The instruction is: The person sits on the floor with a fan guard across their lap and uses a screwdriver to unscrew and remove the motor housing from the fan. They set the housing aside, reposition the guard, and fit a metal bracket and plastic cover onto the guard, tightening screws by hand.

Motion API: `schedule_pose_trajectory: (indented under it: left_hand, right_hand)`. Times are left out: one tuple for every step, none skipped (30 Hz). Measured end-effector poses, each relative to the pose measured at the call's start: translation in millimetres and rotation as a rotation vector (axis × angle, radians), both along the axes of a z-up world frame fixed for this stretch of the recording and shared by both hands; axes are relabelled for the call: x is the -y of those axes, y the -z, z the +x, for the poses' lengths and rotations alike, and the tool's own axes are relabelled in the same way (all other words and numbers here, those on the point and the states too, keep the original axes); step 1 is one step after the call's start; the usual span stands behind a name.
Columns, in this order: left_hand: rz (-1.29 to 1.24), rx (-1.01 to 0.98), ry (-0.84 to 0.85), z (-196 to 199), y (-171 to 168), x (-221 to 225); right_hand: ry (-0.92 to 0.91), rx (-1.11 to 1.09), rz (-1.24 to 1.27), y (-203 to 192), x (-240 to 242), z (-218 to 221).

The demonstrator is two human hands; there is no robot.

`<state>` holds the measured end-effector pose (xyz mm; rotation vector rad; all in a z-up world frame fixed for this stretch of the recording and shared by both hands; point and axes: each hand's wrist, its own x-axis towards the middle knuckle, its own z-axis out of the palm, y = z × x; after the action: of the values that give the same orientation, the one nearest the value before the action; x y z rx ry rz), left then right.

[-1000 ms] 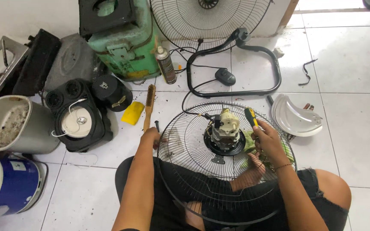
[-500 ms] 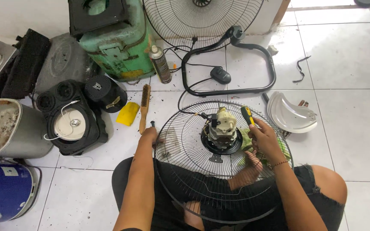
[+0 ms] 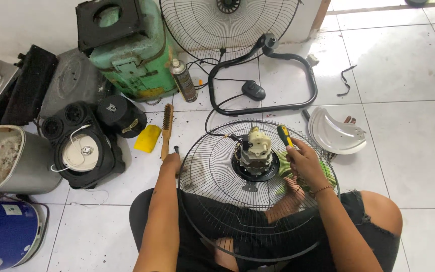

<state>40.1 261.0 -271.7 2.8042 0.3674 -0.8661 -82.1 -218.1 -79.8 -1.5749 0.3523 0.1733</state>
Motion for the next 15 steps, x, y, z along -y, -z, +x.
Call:
schedule_pose_trajectory:
  left_hand:
    - [0.001, 0.002, 0.002, 1, 4, 0]
    - [-0.007, 0.028, -0.017, 2, 9, -1]
    - [-0.014, 0.053, -0.036, 2, 14, -1]
    - [-0.014, 0.054, -0.035, 3, 16, -1]
    - [-0.025, 0.072, -0.031, 3, 17, -3]
    - [-0.037, 0.090, -0.028, 2, 19, -4]
    - [-0.036, 0.088, -0.028, 0, 8, 0]
    - [-0.049, 0.063, -0.026, -3, -3, 3]
    - [-0.064, 0.037, -0.026, -6, -14, 6]
    - [-0.064, 0.037, -0.029, -5, -10, 4]
    - [-0.058, 0.024, -0.006, -4, -6, 2]
    - [-0.052, 0.010, 0.017, -3, -2, -1]
    - [-0.052, 0.010, 0.016, -7, -13, 2]
    - [-0.056, 0.007, 0.033, -11, -24, 6]
    - [-0.059, 0.005, 0.051, -14, -36, 9]
  right_hand:
    - [0.002, 0.002, 0.001, -1, 0, 0]
    - [-0.002, -0.008, 0.006, -1, 0, 0]
    - [-0.005, -0.019, 0.012, -1, 0, 0]
    - [-0.004, -0.018, 0.012, -3, 0, 0]
    - [0.001, -0.026, 0.025, -4, 0, -1]
    - [0.006, -0.034, 0.037, -5, -1, -1]
    - [0.006, -0.036, 0.038, -2, 0, -1]
    - [0.004, -0.033, 0.023, 1, 1, 0]
    - [-0.002, -0.029, 0.006, 3, 2, 1]
    - [-0.005, -0.030, 0.006, 2, 1, 1]
    - [0.006, -0.045, 0.023, 0, 0, 1]
    - [0.017, -0.060, 0.039, -1, -1, 0]
    - [0.016, -0.060, 0.039, -3, -1, 0]
    - [0.014, -0.059, 0.026, -5, -2, -1]
    - [0.012, -0.058, 0.014, -7, -2, -2]
